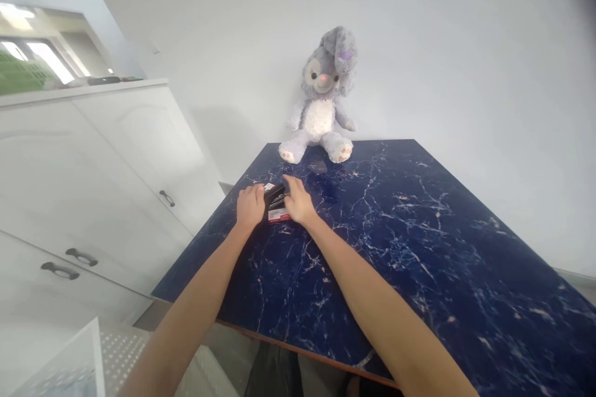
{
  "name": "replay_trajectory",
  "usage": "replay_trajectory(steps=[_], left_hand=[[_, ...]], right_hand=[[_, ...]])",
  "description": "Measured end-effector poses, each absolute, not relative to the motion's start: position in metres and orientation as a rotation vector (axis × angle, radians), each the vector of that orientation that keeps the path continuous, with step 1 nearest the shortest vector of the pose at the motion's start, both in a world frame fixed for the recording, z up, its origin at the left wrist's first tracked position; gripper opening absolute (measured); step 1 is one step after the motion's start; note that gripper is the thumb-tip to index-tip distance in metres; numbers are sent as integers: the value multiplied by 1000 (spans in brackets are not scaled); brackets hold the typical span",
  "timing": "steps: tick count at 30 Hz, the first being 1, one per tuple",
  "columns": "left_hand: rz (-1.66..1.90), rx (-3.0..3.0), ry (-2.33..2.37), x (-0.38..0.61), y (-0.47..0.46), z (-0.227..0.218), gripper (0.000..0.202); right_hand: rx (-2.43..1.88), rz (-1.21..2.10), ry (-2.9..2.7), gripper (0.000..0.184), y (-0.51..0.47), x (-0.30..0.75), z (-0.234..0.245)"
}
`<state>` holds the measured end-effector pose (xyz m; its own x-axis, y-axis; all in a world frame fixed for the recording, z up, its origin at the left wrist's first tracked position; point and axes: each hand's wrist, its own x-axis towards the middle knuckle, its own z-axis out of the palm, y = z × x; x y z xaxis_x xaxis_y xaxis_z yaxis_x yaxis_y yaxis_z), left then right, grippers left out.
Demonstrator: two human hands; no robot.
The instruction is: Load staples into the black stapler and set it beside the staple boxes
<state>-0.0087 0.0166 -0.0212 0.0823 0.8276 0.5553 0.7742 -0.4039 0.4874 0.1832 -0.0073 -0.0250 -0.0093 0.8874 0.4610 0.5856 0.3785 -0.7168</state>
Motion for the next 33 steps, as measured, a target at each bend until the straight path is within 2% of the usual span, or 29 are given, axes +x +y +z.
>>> replay_trajectory(steps=[2,4,8,11,18,21,24,27,31,33], left_hand=[[1236,2238,1696,-6,18,-23,44],[1232,2229,1709,-5,18,-23,43],[1249,2219,1760,-11,13,-20,42],[1251,2184,1831,-25,2,-20,37],[1105,2172,1940,-49,-28,-20,32],[1225,2096,2070,-45,-34,-15,32],[1551,2004,2205,-42,-45,-11,39],[1715,2062,2213,-45,-67,-12,31],[1169,2484,2070,-50,-92,-17,15],[981,2579,2028,-51,-96,-20,14]], right_hand=[[-1185,443,-1809,73,-10,181,-24],[-1197,465,-1763,72,-11,179,-24],[-1389,384,-1462,64,-7,183,-24],[-1541,458,-1225,54,-2,190,-26],[-1465,527,-1268,44,-5,195,-29],[-1440,535,-1246,45,-12,198,-29],[-1422,536,-1210,45,-24,203,-30],[-1404,535,-1193,44,-39,209,-32],[-1372,559,-1246,41,-65,216,-34],[-1340,592,-1316,36,-77,219,-34]])
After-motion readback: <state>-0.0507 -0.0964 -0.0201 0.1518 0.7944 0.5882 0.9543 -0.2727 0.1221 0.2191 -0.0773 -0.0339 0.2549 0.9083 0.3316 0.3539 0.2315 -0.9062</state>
